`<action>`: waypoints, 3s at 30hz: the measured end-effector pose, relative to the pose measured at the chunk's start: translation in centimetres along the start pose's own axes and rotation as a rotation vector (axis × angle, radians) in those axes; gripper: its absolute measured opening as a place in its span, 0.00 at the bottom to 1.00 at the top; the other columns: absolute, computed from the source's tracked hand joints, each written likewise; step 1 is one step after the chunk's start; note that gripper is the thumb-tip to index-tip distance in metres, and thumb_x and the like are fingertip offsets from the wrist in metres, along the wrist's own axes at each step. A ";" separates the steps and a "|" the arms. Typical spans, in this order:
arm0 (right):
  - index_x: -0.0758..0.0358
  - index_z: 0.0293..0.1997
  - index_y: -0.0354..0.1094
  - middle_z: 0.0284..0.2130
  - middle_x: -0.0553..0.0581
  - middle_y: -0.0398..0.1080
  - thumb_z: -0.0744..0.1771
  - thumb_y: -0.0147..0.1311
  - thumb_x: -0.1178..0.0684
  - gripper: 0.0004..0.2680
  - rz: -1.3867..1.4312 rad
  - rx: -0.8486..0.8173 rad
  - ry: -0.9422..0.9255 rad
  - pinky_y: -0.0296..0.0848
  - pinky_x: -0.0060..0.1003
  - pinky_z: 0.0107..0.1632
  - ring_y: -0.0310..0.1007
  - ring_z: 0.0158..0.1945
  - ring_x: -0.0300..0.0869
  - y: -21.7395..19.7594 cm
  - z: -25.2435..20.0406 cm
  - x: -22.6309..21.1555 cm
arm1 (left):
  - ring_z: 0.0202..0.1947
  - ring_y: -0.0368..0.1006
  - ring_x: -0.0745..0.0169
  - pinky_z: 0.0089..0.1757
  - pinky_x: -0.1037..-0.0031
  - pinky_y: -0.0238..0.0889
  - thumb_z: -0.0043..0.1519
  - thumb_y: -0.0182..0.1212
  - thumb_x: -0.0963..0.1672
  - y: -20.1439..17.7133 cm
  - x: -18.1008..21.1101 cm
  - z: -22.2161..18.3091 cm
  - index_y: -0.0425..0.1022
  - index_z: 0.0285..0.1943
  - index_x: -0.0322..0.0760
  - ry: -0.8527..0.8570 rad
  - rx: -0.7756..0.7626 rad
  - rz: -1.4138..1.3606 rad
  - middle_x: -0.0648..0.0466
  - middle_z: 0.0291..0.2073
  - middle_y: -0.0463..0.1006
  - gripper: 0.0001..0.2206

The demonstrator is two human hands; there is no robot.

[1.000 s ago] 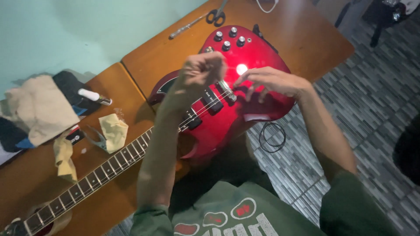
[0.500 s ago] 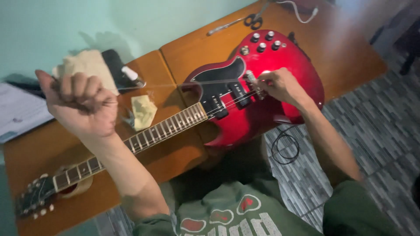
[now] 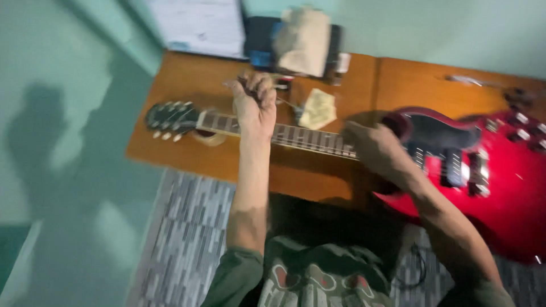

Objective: Replacing and winding new strings on an electric guitar at a workbench.

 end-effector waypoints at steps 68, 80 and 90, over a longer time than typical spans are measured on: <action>0.42 0.50 0.80 0.42 0.61 0.71 0.69 0.53 0.55 0.10 0.030 -0.298 -0.290 0.75 0.57 0.47 0.74 0.47 0.63 23.0 34.2 -23.9 | 0.36 0.81 0.44 0.42 0.60 0.75 0.61 0.63 0.35 -12.0 32.0 -12.1 0.83 0.51 0.36 0.720 0.613 1.708 0.40 0.38 0.78 0.12; 0.41 0.56 0.77 0.43 0.61 0.69 0.62 0.65 0.60 0.18 0.012 -0.327 -0.293 0.76 0.60 0.48 0.73 0.50 0.62 24.0 34.4 -24.6 | 0.33 0.81 0.54 0.41 0.70 0.73 0.61 0.63 0.36 -13.2 32.2 -11.9 0.86 0.48 0.44 0.719 0.626 1.703 0.48 0.38 0.75 0.12; 0.51 0.55 0.78 0.39 0.64 0.67 0.65 0.57 0.64 0.15 0.137 -0.292 -0.257 0.77 0.61 0.45 0.73 0.47 0.68 23.2 33.7 -24.8 | 0.38 0.80 0.44 0.45 0.64 0.72 0.60 0.65 0.36 -12.4 31.9 -12.1 0.86 0.48 0.45 0.699 0.651 1.758 0.44 0.40 0.77 0.12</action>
Point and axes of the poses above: each hand's wrist, its own z-axis towards the middle knuckle, its own y-axis out of the palm, x = y × z, the point moved 5 cm from there along z, towards the middle knuckle
